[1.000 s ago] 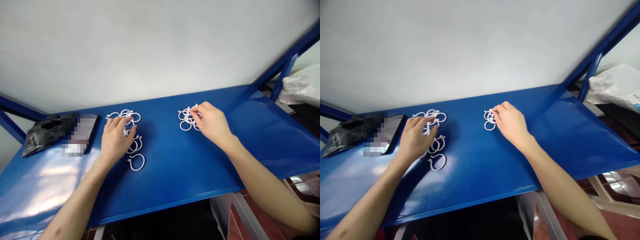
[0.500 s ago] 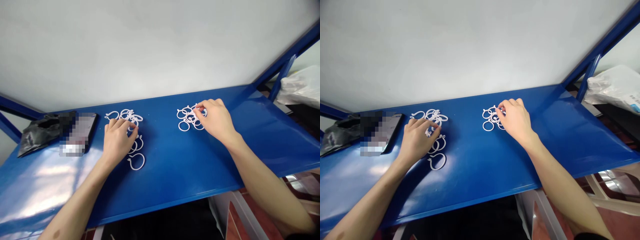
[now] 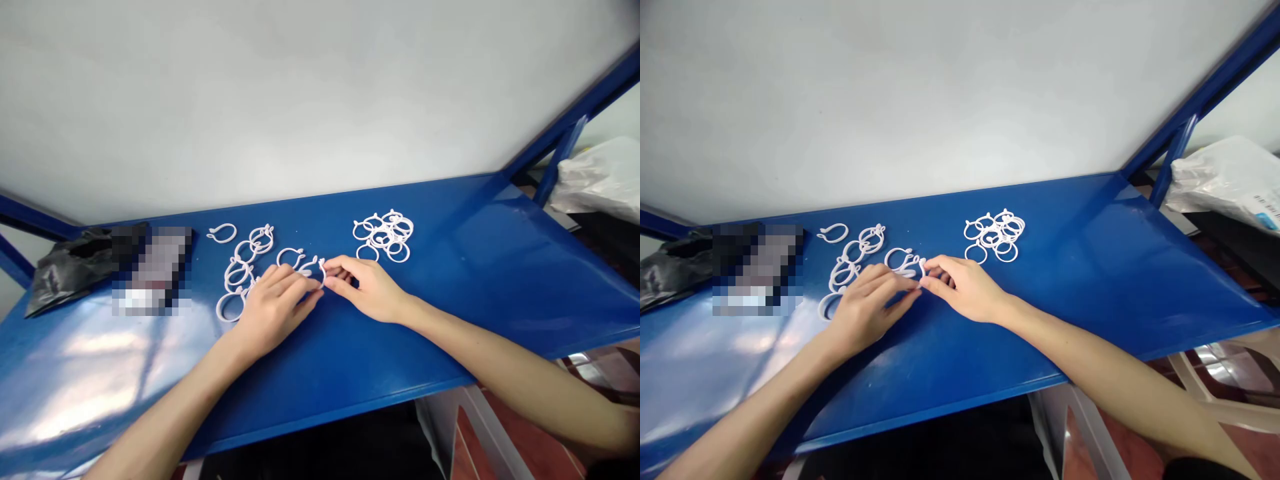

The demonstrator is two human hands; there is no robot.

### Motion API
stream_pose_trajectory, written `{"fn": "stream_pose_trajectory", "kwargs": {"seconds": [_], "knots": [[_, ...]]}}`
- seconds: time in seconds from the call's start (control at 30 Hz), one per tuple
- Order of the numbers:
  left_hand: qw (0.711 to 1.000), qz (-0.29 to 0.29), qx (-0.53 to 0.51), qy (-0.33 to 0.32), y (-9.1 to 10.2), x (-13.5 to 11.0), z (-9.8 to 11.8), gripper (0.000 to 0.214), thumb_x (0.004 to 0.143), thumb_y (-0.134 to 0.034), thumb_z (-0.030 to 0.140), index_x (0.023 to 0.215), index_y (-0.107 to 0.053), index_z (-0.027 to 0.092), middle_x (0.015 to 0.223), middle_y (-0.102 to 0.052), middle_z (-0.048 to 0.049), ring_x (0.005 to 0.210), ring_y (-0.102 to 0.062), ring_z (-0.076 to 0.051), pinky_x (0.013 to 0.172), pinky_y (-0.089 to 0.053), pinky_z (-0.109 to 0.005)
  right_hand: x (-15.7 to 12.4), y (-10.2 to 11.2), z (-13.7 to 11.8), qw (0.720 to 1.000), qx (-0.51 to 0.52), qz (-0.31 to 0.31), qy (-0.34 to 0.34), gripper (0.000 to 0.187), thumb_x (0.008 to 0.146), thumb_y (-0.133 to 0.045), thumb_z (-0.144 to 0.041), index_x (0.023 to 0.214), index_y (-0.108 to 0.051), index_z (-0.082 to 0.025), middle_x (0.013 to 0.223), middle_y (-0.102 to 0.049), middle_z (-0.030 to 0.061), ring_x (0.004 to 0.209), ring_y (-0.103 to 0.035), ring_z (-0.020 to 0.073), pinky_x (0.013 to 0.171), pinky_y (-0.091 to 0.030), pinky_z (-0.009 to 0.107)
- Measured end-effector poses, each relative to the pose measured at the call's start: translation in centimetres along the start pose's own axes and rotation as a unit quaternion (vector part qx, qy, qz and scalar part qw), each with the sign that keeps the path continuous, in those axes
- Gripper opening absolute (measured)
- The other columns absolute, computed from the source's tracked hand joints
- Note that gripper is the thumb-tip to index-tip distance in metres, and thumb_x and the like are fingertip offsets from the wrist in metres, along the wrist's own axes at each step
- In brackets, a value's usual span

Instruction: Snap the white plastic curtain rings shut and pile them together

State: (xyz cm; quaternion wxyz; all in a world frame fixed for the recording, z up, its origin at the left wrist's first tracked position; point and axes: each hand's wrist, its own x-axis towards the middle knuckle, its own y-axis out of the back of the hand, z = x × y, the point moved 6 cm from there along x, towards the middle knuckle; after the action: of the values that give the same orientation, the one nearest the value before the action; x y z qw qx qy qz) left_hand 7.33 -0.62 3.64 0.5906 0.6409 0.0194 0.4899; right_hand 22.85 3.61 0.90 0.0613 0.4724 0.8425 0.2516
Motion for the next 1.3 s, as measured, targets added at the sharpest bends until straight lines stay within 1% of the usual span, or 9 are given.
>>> {"fn": "stream_pose_trajectory", "kwargs": {"seconds": [0.17, 0.37, 0.47, 0.57, 0.63, 0.8, 1.03, 1.17, 1.3], "knots": [[0.998, -0.036, -0.035, -0.045, -0.8, -0.3, 0.9, 0.01, 0.095, -0.064, 0.016, 0.104, -0.061, 0.019, 0.091, -0.073, -0.0019, 0.078, -0.061, -0.015, 0.075, -0.05, -0.031, -0.1, 0.1, -0.2, 0.998, 0.062, 0.026, -0.017, 0.01, 0.096, -0.061, -0.031, 0.095, -0.063, -0.021, 0.084, -0.072, -0.0011, 0.075, -0.068, 0.0125, 0.07, -0.055, 0.026], [0.995, 0.074, 0.009, 0.065, 0.7, -0.3, -0.4, 0.018, 0.092, -0.067, 0.016, 0.108, -0.059, 0.019, 0.1, -0.066, -0.0054, 0.083, -0.066, -0.013, 0.072, -0.053, -0.025, -0.2, 0.9, -0.4, 0.996, 0.06, 0.062, -0.003, 0.007, 0.095, -0.061, -0.027, 0.097, -0.064, -0.021, 0.084, -0.072, -0.0012, 0.073, -0.067, 0.0115, 0.069, -0.054, 0.025], [0.993, 0.037, 0.004, 0.112, 0.0, -0.5, -1.2, 0.027, 0.094, -0.066, 0.024, 0.119, -0.058, 0.019, 0.109, -0.067, -0.0075, 0.079, -0.067, -0.013, 0.07, -0.054, -0.025, -0.1, 0.8, -0.3, 0.997, 0.051, 0.061, -0.001, 0.008, 0.094, -0.062, -0.027, 0.098, -0.066, -0.021, 0.086, -0.073, -0.0007, 0.074, -0.068, 0.0118, 0.069, -0.054, 0.025], [0.994, 0.002, -0.001, 0.109, -0.7, -0.7, -1.5, 0.02, 0.097, -0.063, 0.029, 0.115, -0.061, 0.02, 0.092, -0.071, -0.0019, 0.073, -0.066, -0.014, 0.068, -0.054, -0.027, -0.2, 0.7, -0.2, 0.997, 0.043, 0.06, 0.002, 0.008, 0.094, -0.063, -0.027, 0.098, -0.067, -0.021, 0.087, -0.074, -0.0004, 0.076, -0.068, 0.0121, 0.07, -0.055, 0.025], [0.994, 0.005, 0.011, 0.109, -0.7, -0.7, -1.6, 0.015, 0.098, -0.062, 0.031, 0.109, -0.064, 0.021, 0.083, -0.071, 0.0, 0.071, -0.066, -0.015, 0.067, -0.052, -0.027, -0.2, 0.7, -0.2, 0.997, 0.039, 0.063, -0.001, 0.011, 0.094, -0.064, -0.028, 0.103, -0.068, -0.022, 0.087, -0.074, -0.0005, 0.076, -0.069, 0.0125, 0.071, -0.055, 0.026], [0.992, 0.03, 0.016, 0.124, 0.3, -0.3, -2.1, 0.009, 0.098, -0.062, 0.028, 0.098, -0.067, 0.02, 0.088, -0.075, -0.0018, 0.075, -0.067, -0.015, 0.068, -0.052, -0.027, -0.3, 1.0, -0.3, 0.998, 0.019, 0.068, 0.003, 0.013, 0.096, -0.064, -0.029, 0.106, -0.068, -0.022, 0.089, -0.075, 0.0002, 0.076, -0.069, 0.0135, 0.071, -0.055, 0.028], [0.991, 0.034, 0.06, 0.111, 0.5, -0.4, -2.5, 0.01, 0.097, -0.062, 0.022, 0.093, -0.071, 0.022, 0.08, -0.075, -0.0006, 0.076, -0.063, -0.019, 0.071, -0.048, -0.033, -0.4, 0.4, -0.5, 0.999, -0.035, -0.001, -0.003, 0.016, 0.098, -0.058, -0.027, 0.106, -0.071, -0.022, 0.093, -0.076, 0.0018, 0.071, -0.067, 0.0128, 0.064, -0.052, 0.027], [0.987, 0.031, 0.088, 0.132, 0.4, -0.8, -3.4, 0.01, 0.097, -0.061, 0.022, 0.096, -0.071, 0.022, 0.086, -0.076, -0.0029, 0.08, -0.062, -0.021, 0.072, -0.046, -0.036, -0.4, 0.3, -0.6, 0.999, -0.05, -0.009, 0.004, 0.017, 0.1, -0.056, -0.026, 0.107, -0.071, -0.022, 0.1, -0.076, 0.003, 0.071, -0.066, 0.0122, 0.065, -0.052, 0.027], [0.987, 0.023, 0.088, 0.133, 0.5, -0.7, -3.4, 0.019, 0.095, -0.063, 0.024, 0.113, -0.07, 0.021, 0.105, -0.077, -0.0069, 0.095, -0.061, -0.025, 0.086, -0.048, -0.04, -0.5, 0.5, -0.7, 0.999, -0.03, 0.02, 0.015, 0.017, 0.101, -0.056, -0.027, 0.109, -0.07, -0.023, 0.103, -0.076, 0.0027, 0.08, -0.07, 0.0134, 0.072, -0.055, 0.028]]}}
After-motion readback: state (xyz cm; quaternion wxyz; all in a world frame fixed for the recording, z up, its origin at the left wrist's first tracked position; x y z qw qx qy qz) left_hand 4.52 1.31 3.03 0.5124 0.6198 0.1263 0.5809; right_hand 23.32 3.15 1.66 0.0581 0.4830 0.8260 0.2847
